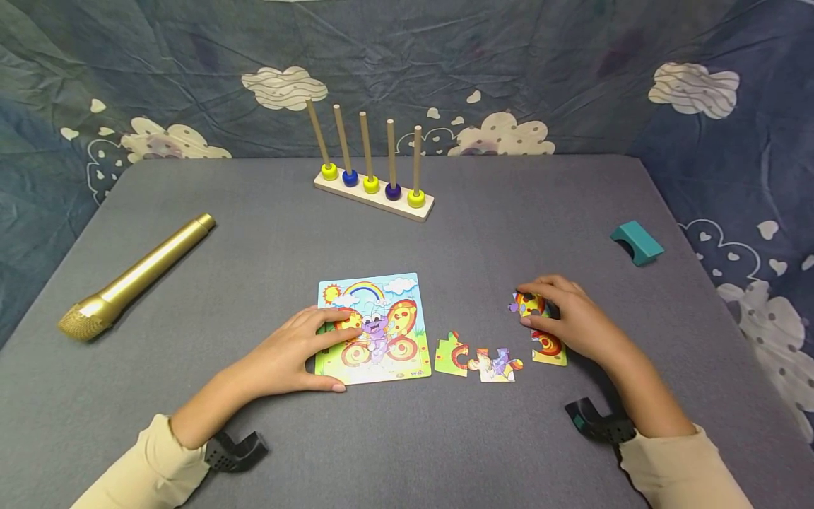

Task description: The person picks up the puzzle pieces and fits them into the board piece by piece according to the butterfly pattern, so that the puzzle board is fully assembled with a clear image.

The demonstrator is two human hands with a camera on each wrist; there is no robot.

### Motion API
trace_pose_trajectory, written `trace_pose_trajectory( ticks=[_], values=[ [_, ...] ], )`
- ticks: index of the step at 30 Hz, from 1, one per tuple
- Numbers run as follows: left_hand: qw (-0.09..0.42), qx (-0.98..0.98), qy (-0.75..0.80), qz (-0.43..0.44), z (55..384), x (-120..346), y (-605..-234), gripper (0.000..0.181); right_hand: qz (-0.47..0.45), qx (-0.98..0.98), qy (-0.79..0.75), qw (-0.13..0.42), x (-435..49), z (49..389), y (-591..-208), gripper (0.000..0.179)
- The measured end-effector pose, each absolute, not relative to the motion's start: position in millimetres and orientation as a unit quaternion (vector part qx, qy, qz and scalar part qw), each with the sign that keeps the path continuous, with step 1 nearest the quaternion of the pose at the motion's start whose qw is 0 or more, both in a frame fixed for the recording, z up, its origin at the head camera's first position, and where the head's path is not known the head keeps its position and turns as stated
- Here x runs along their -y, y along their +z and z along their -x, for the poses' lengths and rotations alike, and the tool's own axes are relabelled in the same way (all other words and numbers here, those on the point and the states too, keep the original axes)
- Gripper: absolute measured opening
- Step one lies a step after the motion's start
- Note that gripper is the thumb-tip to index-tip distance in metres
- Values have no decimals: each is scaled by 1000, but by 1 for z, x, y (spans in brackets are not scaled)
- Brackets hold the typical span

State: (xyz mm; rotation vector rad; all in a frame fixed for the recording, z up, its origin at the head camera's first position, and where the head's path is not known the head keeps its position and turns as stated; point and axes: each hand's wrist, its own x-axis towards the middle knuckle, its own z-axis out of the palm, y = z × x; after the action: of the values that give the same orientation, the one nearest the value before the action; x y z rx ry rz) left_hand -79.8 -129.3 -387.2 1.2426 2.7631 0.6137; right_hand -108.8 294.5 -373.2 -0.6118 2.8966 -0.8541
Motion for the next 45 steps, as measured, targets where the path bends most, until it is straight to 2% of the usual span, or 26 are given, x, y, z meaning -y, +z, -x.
trace_pose_trajectory(
  ticks=[10,24,29,37,41,45],
  values=[
    [28,-896,198,-397,79,130,-387,73,203,-935,-284,63,-297,119,-372,47],
    [18,-896,185,-402,79,129,-386,72,183,-950,-253,3,-284,117,-366,42],
    [5,-900,166,-403,78,125,-384,69,221,-939,-261,-32,-259,112,-350,42],
    [-9,-880,196,-433,83,116,-380,58,342,-888,-298,-73,-199,103,-339,44],
    [-3,-878,201,-435,83,113,-379,55,365,-877,-304,-66,-167,99,-342,43],
    [4,-882,196,-428,83,112,-379,57,352,-889,-290,-32,-144,99,-349,42]
  ],
)
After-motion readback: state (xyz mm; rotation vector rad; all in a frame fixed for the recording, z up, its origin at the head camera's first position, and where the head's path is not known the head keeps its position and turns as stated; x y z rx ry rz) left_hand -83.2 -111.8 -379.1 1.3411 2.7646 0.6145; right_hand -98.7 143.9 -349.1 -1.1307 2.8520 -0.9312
